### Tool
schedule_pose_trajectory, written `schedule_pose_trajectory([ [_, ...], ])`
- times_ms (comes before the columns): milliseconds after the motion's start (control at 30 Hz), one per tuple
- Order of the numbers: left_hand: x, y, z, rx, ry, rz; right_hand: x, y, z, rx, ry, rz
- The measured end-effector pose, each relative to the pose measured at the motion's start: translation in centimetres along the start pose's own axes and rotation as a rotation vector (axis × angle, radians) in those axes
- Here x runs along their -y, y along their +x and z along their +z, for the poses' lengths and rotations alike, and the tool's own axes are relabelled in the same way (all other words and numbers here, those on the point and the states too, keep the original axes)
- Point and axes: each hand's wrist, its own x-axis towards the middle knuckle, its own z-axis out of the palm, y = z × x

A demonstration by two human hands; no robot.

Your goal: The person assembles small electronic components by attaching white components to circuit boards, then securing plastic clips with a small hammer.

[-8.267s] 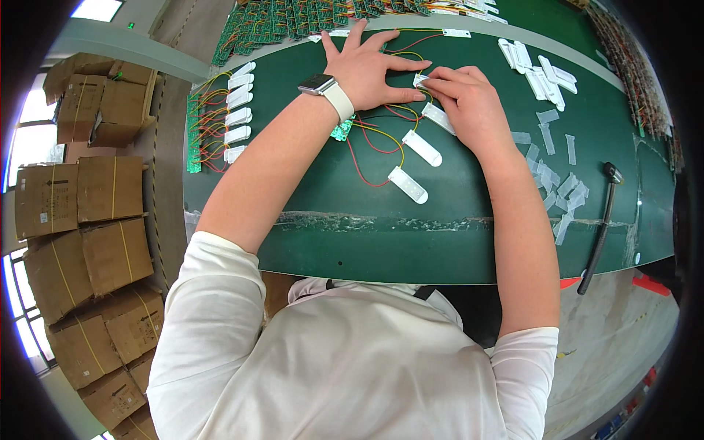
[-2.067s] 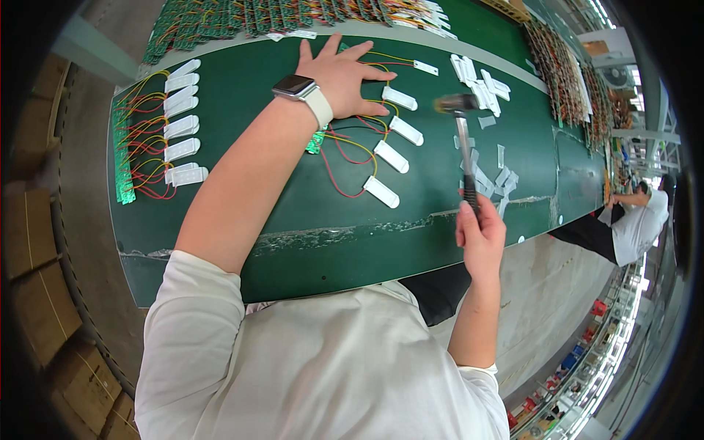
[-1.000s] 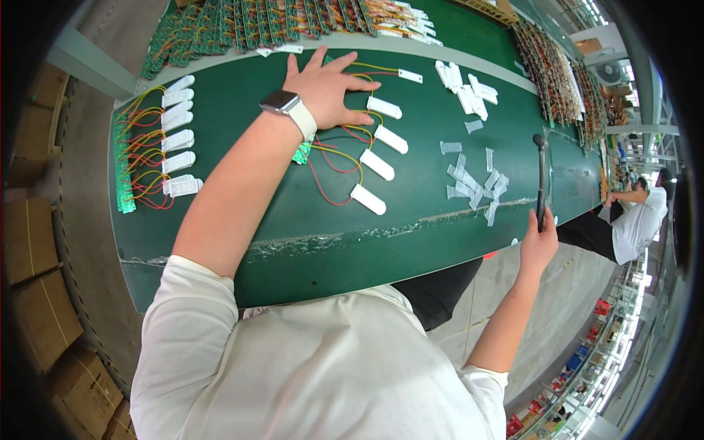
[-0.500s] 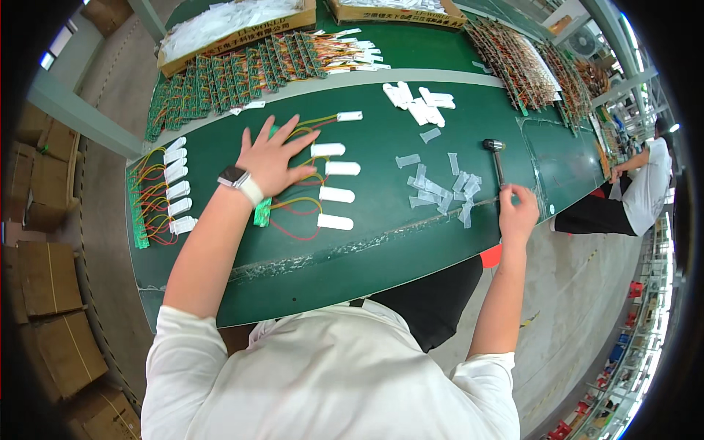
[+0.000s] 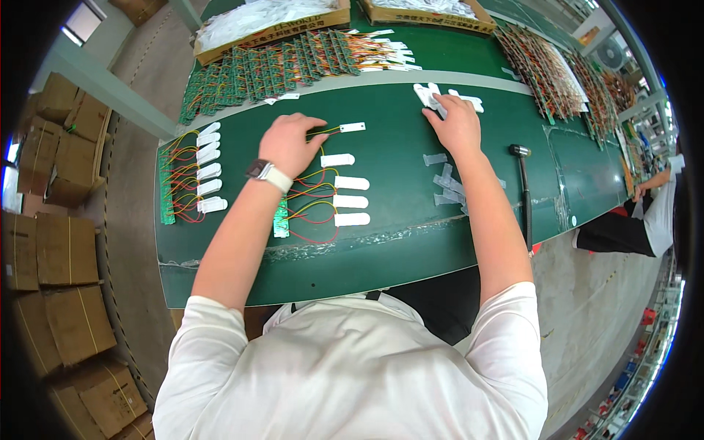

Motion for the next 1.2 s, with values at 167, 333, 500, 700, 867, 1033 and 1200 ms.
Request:
schedule_pose_trajectory([
  [167,-0.1,1.1,0.7,0.041,0.081,-0.074,-1.3,-0.1,1.5,0.024,-0.064,-0.044],
  [333,0.4,1.5,1.0,0.027,0.099,-0.033,-0.8,0.4,-1.1,-0.182,-0.054,0.033],
  [500,1.8,1.6,0.4,0.041,0.056,-0.087,5.8,1.1,-3.6,0.157,0.3,0.368],
  [700,0.5,1.1,0.9,0.105,-0.03,-0.03,8.8,-0.8,-0.9,0.268,0.458,0.389],
  [867,0.3,1.1,0.6,0.178,-0.023,-0.057,10.4,-2.2,-0.2,0.26,0.425,0.347],
  [1033,0.5,1.0,0.3,0.235,0.128,-0.049,10.0,-2.8,1.4,0.167,0.33,0.137],
  [1200,0.6,1.3,0.2,-0.014,-0.087,0.044,10.7,-3.3,1.5,0.129,0.286,0.076],
])
